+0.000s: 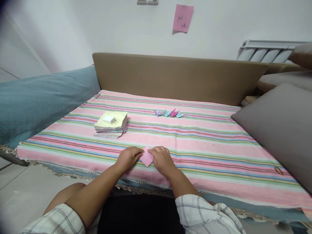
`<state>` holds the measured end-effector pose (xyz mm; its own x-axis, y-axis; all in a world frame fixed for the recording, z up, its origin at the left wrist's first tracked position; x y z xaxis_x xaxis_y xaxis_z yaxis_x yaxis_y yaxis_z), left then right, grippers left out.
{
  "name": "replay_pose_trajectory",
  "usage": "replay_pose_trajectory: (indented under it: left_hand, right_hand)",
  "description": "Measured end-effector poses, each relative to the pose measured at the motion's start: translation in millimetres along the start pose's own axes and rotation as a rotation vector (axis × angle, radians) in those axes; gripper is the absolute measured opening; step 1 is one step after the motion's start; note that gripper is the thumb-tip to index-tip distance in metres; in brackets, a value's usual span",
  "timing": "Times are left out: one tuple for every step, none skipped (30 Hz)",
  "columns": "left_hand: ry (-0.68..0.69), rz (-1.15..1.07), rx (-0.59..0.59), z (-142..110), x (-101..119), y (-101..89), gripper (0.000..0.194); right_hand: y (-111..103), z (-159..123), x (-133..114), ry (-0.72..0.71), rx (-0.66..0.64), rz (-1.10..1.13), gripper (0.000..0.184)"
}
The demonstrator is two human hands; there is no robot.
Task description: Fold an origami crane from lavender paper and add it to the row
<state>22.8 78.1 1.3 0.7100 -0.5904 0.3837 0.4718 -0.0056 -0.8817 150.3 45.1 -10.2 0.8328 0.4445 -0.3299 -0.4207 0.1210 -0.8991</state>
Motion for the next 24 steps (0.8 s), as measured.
replay_pose_trajectory:
  left_hand:
    - [-0.004, 0.004, 0.012, 0.2, 0.7, -0.8, 0.020]
    - [-0.004, 0.001, 0.025, 0.3, 1.9, -2.0, 0.022]
    - [0.004, -0.008, 0.034, 0.4, 3.8, -3.2, 0.026]
    - [0.021, -0.022, 0.035, 0.6, 6.4, -3.9, 0.031]
    - [0.041, -0.034, 0.030, 0.8, 9.2, -4.2, 0.036]
    - [0.062, -0.043, 0.020, 1.1, 11.8, -3.9, 0.041]
    - [0.080, -0.047, 0.006, 1.5, 14.1, -3.0, 0.045]
    - [0.093, -0.048, -0.006, 1.9, 15.5, -2.0, 0.048]
    - [0.102, -0.047, -0.015, 2.4, 16.2, -0.9, 0.049]
    - [0.107, -0.048, -0.022, 2.8, 16.4, 0.2, 0.051]
    - [0.110, -0.050, -0.028, 3.3, 16.2, 1.4, 0.051]
    - [0.110, -0.051, -0.032, 3.6, 15.6, 2.5, 0.052]
    - [0.108, -0.053, -0.033, 3.9, 14.9, 3.3, 0.053]
    - [0.105, -0.054, -0.034, 4.1, 14.2, 4.0, 0.053]
    - [0.104, -0.055, -0.037, 4.3, 13.6, 4.6, 0.053]
    - [0.102, -0.057, -0.040, 4.4, 13.2, 5.1, 0.054]
    - [0.098, -0.058, -0.045, 4.5, 12.8, 5.5, 0.054]
    - [0.093, -0.057, -0.049, 4.6, 12.5, 5.7, 0.054]
    - [0.089, -0.056, -0.053, 4.6, 12.3, 5.8, 0.054]
    - [0.086, -0.053, -0.055, 4.7, 12.2, 5.8, 0.054]
    - [0.084, -0.052, -0.056, 4.8, 12.2, 5.6, 0.054]
    - [0.085, -0.053, -0.056, 4.8, 12.4, 5.3, 0.053]
    - [0.086, -0.054, -0.057, 4.9, 12.7, 5.1, 0.053]
    - [0.087, -0.056, -0.059, 5.0, 12.9, 4.9, 0.054]
  right_hand:
    - [0.5, 0.7, -0.6, 0.009, -0.013, -0.010, 0.042]
    - [0.6, 1.3, -1.3, 0.016, -0.020, -0.020, 0.042]
    - [0.4, 1.8, -2.1, 0.022, -0.022, -0.029, 0.042]
    - [-0.1, 2.2, -3.0, 0.025, -0.022, -0.038, 0.042]
    - [-0.5, 2.5, -4.0, 0.025, -0.020, -0.045, 0.041]
    - [-0.8, 2.6, -5.0, 0.023, -0.018, -0.051, 0.040]
    - [-1.0, 2.4, -5.8, 0.020, -0.016, -0.055, 0.039]
    - [-1.1, 2.0, -6.6, 0.016, -0.014, -0.057, 0.038]
    - [-1.1, 1.4, -7.1, 0.012, -0.012, -0.056, 0.036]
    - [-1.1, 0.7, -7.2, 0.010, -0.010, -0.054, 0.035]
    - [-1.0, -0.2, -7.1, 0.009, -0.008, -0.049, 0.034]
    - [-0.8, -1.1, -7.0, 0.008, -0.007, -0.043, 0.032]
    - [-0.6, -2.0, -7.0, 0.006, -0.007, -0.036, 0.032]
    - [-0.5, -2.9, -7.0, 0.003, -0.006, -0.029, 0.031]
    - [-0.5, -3.7, -7.5, -0.002, -0.005, -0.025, 0.032]
    - [-0.7, -4.6, -8.4, -0.013, -0.003, -0.022, 0.032]
    - [-1.1, -5.4, -9.7, -0.026, 0.000, -0.020, 0.033]
    - [-1.7, -6.2, -11.3, -0.042, 0.004, -0.019, 0.034]
    - [-2.3, -7.0, -13.0, -0.058, 0.008, -0.017, 0.035]
    - [-2.8, -7.8, -14.6, -0.074, 0.012, -0.015, 0.036]
    - [-3.2, -8.6, -16.2, -0.089, 0.013, -0.012, 0.036]
    - [-3.5, -9.4, -17.5, -0.104, 0.015, -0.008, 0.035]
    - [-3.7, -10.3, -18.7, -0.118, 0.017, -0.005, 0.034]
    - [-3.6, -11.2, -19.9, -0.133, 0.017, -0.002, 0.032]
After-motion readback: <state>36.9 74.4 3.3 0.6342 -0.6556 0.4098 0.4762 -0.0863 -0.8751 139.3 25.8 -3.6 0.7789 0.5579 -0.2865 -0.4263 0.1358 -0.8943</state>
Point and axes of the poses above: each hand's wrist, its own z-axis towards the middle knuckle, its own y-axis out of the palm, x = y × z, the point moved 8 cm from there along z, towards the middle knuckle, and after that the axes turned 4 degrees about -y, right-handed, at the moved point
